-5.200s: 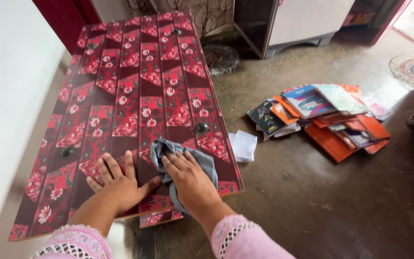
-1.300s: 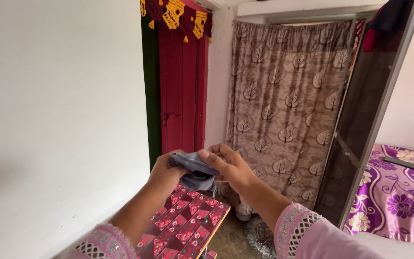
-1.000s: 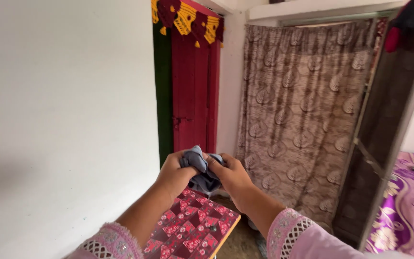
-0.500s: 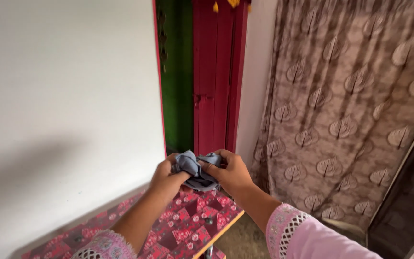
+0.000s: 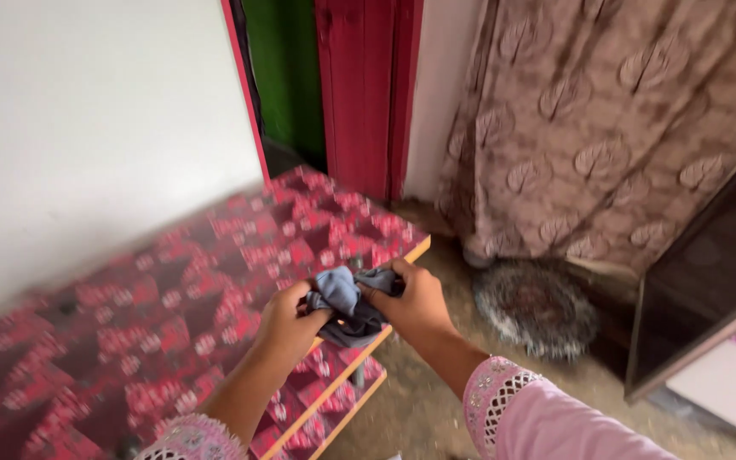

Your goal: The person wipes the top surface of a floral-patterned wooden table with a blue cloth. They then move to the lower shelves of the same table and wipe them with the same cloth.

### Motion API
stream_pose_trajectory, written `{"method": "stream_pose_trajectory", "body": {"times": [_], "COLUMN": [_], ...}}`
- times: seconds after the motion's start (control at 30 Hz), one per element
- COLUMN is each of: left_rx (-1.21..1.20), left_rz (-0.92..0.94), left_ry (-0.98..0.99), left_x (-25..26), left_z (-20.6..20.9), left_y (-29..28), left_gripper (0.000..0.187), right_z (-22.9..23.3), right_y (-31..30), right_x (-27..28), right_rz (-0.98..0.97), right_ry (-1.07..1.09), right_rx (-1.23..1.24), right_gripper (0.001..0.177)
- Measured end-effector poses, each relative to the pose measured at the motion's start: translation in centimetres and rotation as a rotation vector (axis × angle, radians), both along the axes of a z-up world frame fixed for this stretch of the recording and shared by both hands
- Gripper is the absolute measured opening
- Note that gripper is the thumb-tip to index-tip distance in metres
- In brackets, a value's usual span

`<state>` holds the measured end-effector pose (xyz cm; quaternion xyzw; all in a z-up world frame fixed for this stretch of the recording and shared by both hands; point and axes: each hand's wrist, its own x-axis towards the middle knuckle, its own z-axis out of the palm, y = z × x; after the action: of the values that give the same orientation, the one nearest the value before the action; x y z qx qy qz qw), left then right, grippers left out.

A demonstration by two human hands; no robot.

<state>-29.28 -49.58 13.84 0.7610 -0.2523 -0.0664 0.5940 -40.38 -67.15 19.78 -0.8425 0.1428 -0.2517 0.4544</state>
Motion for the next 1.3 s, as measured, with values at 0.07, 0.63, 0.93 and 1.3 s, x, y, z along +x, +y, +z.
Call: {"method": "stream_pose_trajectory", "body": {"times": [0.07, 0.63, 0.93, 1.3], "left_rx": [-0.014, -0.019, -0.118, 0.637], "left_rz": [-0.097, 0.178, 0.494, 0.429], "left_ry": [0.017, -0.426, -0.64, -0.745], "left_x": [-0.8, 6.8, 4.8, 2.9], "left_z": [-5.6, -48.0, -49.1, -53.5], "left_y": [-0.5, 3.3, 11.5, 16.1], "left_gripper": [0.03, 0.013, 0.056, 0.07], "right_z": [-6.6, -51.3, -53.3, -60.3], "right_y": [-0.6, 3.1, 11.3, 13.8], "right_x": [-0.7, 6.1, 10.2, 13.6], "right_rz": [-0.046, 0.045, 0.211, 0.384], "right_ry": [-0.016, -0.169, -0.603, -0.141], "right_rx": [-0.012, -0.087, -0.274, -0.921], "right_gripper": [0.034, 0.034, 0.059, 0.044]}}
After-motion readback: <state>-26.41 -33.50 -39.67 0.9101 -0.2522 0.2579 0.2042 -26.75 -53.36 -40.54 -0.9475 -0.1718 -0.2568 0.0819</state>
